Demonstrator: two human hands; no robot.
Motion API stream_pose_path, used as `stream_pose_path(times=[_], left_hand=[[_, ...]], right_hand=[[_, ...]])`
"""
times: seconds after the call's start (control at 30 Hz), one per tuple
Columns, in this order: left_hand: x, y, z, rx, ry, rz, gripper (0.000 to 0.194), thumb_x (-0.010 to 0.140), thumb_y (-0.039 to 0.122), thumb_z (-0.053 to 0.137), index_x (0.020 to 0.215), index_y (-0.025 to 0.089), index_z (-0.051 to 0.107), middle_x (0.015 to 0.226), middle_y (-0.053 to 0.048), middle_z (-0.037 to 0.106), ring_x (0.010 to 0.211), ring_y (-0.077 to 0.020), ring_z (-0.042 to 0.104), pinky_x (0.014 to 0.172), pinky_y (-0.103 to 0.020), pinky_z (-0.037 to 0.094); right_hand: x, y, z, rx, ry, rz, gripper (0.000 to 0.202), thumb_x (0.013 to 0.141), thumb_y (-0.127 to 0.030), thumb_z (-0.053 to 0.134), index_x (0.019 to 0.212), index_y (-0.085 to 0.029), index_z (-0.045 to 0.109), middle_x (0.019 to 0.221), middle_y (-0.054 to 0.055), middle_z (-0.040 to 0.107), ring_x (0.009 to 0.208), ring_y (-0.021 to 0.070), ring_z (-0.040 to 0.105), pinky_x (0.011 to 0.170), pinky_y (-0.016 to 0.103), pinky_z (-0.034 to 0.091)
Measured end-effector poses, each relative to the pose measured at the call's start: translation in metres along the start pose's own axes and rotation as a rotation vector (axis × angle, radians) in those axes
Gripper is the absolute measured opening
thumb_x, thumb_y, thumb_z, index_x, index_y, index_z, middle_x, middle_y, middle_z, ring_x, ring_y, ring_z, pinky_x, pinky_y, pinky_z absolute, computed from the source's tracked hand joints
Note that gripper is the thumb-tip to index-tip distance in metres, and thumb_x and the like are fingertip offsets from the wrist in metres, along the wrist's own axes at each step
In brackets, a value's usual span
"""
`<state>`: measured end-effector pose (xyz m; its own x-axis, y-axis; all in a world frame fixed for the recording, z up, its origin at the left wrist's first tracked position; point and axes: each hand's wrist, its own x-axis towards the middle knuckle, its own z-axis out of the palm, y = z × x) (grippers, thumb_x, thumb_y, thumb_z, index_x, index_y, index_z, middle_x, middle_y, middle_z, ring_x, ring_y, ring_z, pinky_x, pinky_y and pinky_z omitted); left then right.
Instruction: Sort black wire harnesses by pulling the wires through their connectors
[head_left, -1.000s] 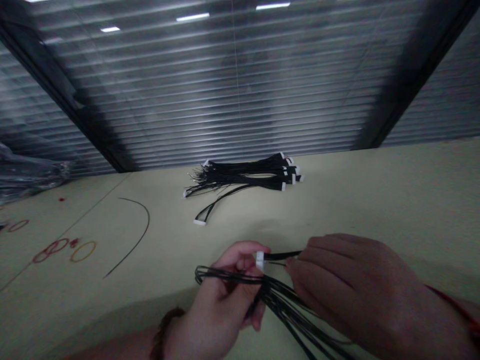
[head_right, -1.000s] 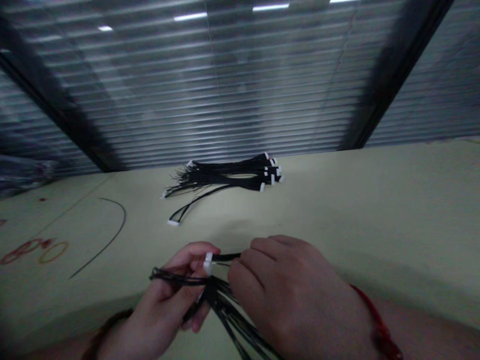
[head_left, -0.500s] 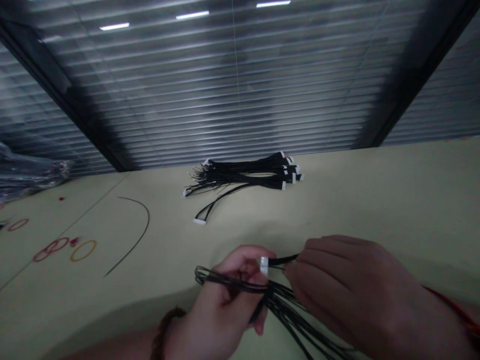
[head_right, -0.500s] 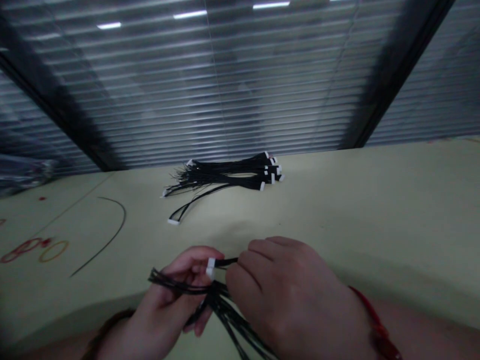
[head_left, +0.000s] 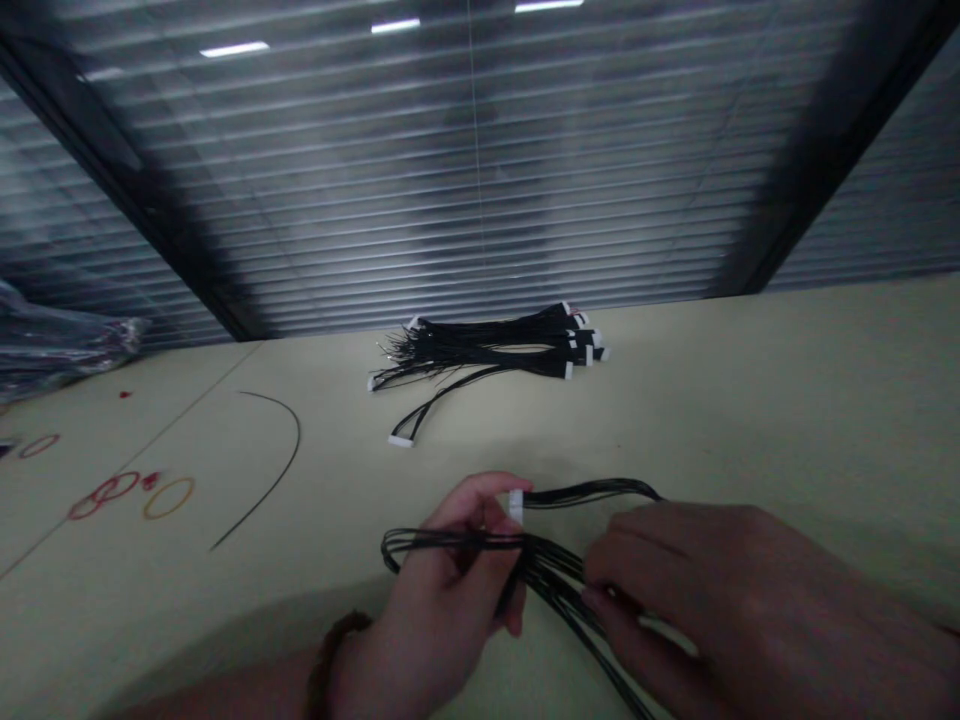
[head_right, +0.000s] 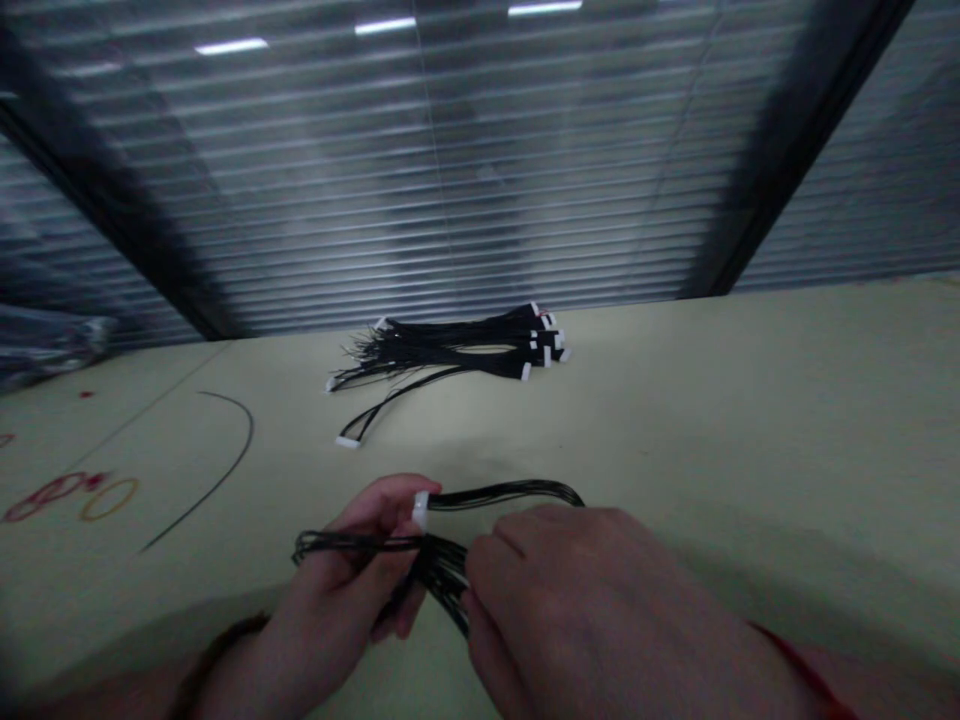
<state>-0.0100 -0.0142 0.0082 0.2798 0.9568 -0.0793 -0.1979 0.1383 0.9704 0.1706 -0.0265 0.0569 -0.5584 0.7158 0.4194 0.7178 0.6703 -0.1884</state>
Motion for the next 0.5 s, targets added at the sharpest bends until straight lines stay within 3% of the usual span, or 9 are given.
stream_pose_path(times=[0.17,0.3,0.37,0.47,0.5], left_hand=[[-0.001,0.001,0.0,-0.003,-0.026,0.008,0.015,0.085,0.026,0.054,0.099,0.02,0.053,0.062,0.007,0.045,0.039,-0.0016,0.04,0.036,-0.013,0.031],[-0.001,0.001,0.0,0.012,-0.036,-0.005,0.016,0.085,0.026,0.054,0.099,0.019,0.052,0.062,0.008,0.044,0.039,-0.002,0.04,0.037,-0.014,0.032],[-0.001,0.002,0.0,0.014,-0.03,-0.01,0.018,0.083,0.027,0.056,0.098,0.018,0.052,0.062,0.008,0.043,0.039,-0.0024,0.04,0.036,-0.014,0.032],[0.0,0.004,0.001,0.014,-0.01,-0.021,0.019,0.082,0.027,0.056,0.098,0.018,0.05,0.064,0.008,0.043,0.038,-0.0018,0.039,0.035,-0.015,0.03],[0.0,0.005,0.001,0.014,0.0,-0.026,0.02,0.082,0.028,0.055,0.099,0.018,0.05,0.064,0.008,0.043,0.037,-0.0016,0.039,0.035,-0.015,0.03]], right_hand=[[-0.003,-0.007,0.015,0.054,-0.113,0.116,0.01,0.074,-0.015,0.058,0.07,-0.023,0.062,0.066,-0.005,0.063,0.054,0.0123,0.057,0.05,0.025,0.038],[0.006,-0.003,0.009,0.201,-0.202,0.227,0.017,0.076,-0.012,0.051,0.066,-0.022,0.061,0.065,-0.003,0.062,0.054,0.0109,0.055,0.05,0.023,0.037],[0.012,0.005,-0.002,0.382,-0.328,0.333,0.016,0.076,-0.012,0.048,0.072,-0.02,0.062,0.061,-0.003,0.059,0.05,0.0086,0.05,0.046,0.02,0.034],[0.02,0.028,-0.027,0.906,-0.564,0.404,0.021,0.077,-0.015,0.042,0.077,-0.017,0.063,0.057,-0.004,0.055,0.049,0.0052,0.048,0.045,0.016,0.036],[0.021,0.038,-0.035,1.049,-0.549,0.379,0.023,0.079,-0.018,0.041,0.074,-0.016,0.063,0.06,-0.004,0.056,0.053,0.005,0.051,0.049,0.016,0.039]])
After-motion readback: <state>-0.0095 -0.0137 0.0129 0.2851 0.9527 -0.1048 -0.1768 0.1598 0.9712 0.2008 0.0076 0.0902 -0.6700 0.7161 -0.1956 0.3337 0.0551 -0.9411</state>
